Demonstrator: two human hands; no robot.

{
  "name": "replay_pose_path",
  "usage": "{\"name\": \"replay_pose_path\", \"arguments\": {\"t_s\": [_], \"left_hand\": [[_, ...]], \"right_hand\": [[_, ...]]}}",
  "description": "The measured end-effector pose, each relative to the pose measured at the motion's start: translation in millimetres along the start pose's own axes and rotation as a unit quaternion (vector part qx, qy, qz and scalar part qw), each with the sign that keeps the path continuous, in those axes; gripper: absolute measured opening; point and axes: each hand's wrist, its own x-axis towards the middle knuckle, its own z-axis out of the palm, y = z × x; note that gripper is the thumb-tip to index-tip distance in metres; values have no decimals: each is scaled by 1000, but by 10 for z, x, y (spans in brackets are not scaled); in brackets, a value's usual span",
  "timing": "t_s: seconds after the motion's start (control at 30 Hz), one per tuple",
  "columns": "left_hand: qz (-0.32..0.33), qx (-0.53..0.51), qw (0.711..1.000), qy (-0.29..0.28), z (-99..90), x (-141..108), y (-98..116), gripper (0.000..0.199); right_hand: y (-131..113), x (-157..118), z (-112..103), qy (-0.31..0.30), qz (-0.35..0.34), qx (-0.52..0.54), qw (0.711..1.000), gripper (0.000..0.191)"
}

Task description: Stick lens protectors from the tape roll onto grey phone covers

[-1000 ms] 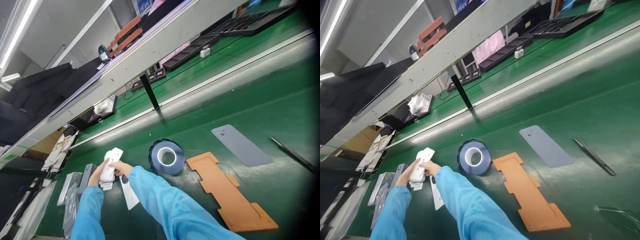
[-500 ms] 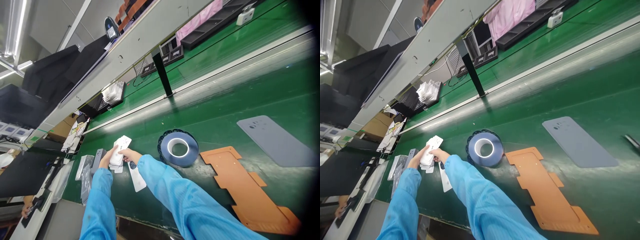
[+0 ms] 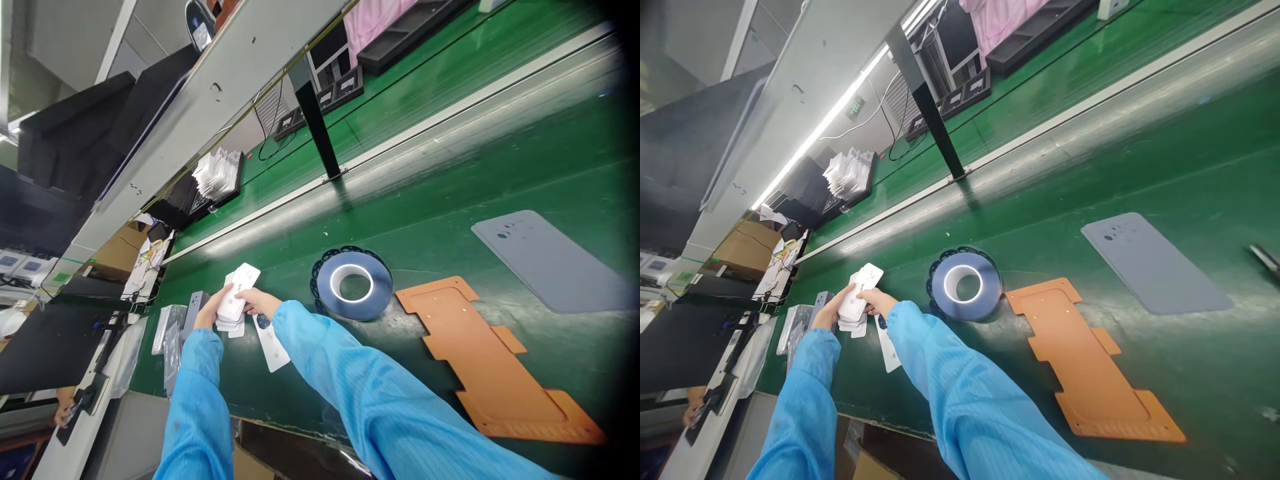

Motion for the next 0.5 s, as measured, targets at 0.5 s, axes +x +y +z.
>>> {"name": "replay_pose_path", "arguments": {"t_s": [0.5], "left_hand": [[26, 15, 1000, 0, -2, 39, -16, 59]], "right_hand": [[2, 37, -23, -45, 27, 45, 998, 35]]}}
